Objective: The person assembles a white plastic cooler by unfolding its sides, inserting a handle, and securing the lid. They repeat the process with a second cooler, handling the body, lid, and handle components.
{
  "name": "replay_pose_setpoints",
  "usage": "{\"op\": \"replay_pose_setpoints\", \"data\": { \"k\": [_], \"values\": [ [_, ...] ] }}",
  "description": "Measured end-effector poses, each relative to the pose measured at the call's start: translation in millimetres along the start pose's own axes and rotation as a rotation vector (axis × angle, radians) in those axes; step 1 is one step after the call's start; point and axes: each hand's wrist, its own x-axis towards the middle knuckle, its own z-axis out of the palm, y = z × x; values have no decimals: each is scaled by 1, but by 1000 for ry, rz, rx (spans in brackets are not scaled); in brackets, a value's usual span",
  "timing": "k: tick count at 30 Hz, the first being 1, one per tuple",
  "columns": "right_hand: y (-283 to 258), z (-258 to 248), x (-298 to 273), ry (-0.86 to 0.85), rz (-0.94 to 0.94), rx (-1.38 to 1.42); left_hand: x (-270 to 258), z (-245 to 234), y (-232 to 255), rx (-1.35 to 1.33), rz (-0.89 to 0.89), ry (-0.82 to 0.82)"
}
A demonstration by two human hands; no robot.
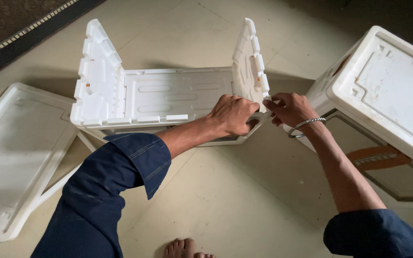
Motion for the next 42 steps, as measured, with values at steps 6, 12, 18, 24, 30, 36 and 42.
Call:
{"op": "replay_pose_setpoints", "data": {
  "k": [6, 12, 18, 24, 30, 36, 42],
  "values": [
    [-15, 2, -1, 19, -34, -69, -4, 1, 1, -6, 46, 36],
    [-26, 2, -3, 7, 55, -120, -3, 11, 1, 23, 49, 53],
    [-24, 6, 1, 31, 86, -137, -4, 15, 0, 19, 27, 49],
    [-21, 2, 4, 74, 65, -338, -4, -2, 10, 36, -76, -32],
    [-32, 4, 13, 157, 95, -444, -15, -22, -4, 66, -146, 103],
    [-35, 20, 30, 356, -139, -466, -37, -50, -46, 147, -385, 86],
    [-37, 28, 59, 397, -165, -398, -83, -108, -119, 280, -593, 211]
  ]
}}
